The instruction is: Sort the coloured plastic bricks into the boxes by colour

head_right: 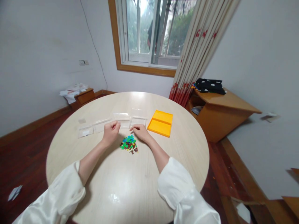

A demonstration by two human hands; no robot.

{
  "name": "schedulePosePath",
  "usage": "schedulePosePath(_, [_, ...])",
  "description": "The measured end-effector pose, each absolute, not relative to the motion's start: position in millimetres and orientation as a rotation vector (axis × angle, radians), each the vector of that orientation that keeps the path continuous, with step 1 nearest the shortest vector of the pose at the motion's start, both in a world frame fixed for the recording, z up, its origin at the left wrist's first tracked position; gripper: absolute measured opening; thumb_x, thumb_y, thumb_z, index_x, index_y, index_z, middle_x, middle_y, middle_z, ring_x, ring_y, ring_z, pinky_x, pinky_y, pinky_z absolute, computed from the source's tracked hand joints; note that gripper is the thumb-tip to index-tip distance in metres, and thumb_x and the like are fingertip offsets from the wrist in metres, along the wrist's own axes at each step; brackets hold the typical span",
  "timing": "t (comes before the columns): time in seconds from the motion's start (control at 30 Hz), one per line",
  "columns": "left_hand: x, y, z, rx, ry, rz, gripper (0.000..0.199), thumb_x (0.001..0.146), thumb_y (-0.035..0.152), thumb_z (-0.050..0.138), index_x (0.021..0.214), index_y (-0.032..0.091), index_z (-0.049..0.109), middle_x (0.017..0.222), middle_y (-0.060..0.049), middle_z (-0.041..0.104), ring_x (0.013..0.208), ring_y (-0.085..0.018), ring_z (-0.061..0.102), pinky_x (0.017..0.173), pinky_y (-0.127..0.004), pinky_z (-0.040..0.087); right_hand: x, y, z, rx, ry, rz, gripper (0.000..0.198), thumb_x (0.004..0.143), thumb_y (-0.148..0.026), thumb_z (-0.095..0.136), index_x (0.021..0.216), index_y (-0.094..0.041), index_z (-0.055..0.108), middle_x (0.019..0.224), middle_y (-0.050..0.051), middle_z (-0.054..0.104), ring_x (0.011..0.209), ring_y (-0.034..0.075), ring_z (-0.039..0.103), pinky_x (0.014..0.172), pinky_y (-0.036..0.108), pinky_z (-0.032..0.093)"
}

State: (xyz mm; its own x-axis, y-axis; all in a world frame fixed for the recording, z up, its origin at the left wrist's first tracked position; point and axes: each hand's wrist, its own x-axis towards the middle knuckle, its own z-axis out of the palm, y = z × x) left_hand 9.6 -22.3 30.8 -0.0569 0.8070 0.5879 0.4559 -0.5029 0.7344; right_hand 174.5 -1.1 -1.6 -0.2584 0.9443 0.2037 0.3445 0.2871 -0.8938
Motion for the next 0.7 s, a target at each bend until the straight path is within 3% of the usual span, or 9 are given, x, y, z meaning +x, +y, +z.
schedulePosePath(0.23, [-4.7, -6.0, 13.5, 1.733, 1.381, 1.461, 0.033, 0.071, 0.022, 0.045, 0.047, 0.021, 0.022, 0.046, 0.007, 0.021, 0.047, -0.008, 0.024, 0.049, -0.022, 0.021, 182.6, -0.7, 1.5, -1.018, -1.977, 1.129, 0.021, 0.065, -0.02, 0.064, 0.083, -0.013, 0.073, 0.072, 0.002, 0.062, 0.059, 0.008, 0.047, 0.056, 0.022, 0.036])
schedulePosePath(0.4, [-6.7, -2.3, 15.0, 1.697, 1.404, 1.432, 0.032, 0.07, 0.021, 0.045, 0.046, 0.021, 0.024, 0.046, 0.007, 0.022, 0.048, -0.008, 0.024, 0.049, -0.023, 0.021, 183.6, -1.9, 4.4, -0.967, -2.042, 1.132, 0.021, 0.069, -0.024, 0.065, 0.085, -0.013, 0.074, 0.075, 0.004, 0.062, 0.064, 0.01, 0.049, 0.059, 0.023, 0.038])
schedulePosePath(0.7, [-2.5, -8.6, 20.1, 1.7, 1.302, 1.232, 0.03, 0.07, 0.026, 0.049, 0.046, 0.019, 0.032, 0.045, 0.007, 0.029, 0.047, -0.007, 0.03, 0.049, -0.022, 0.025, 182.3, -1.0, 0.4, -0.898, -2.12, 1.07, 0.019, 0.07, -0.031, 0.067, 0.076, -0.014, 0.073, 0.075, 0.005, 0.065, 0.073, 0.013, 0.056, 0.068, 0.026, 0.043])
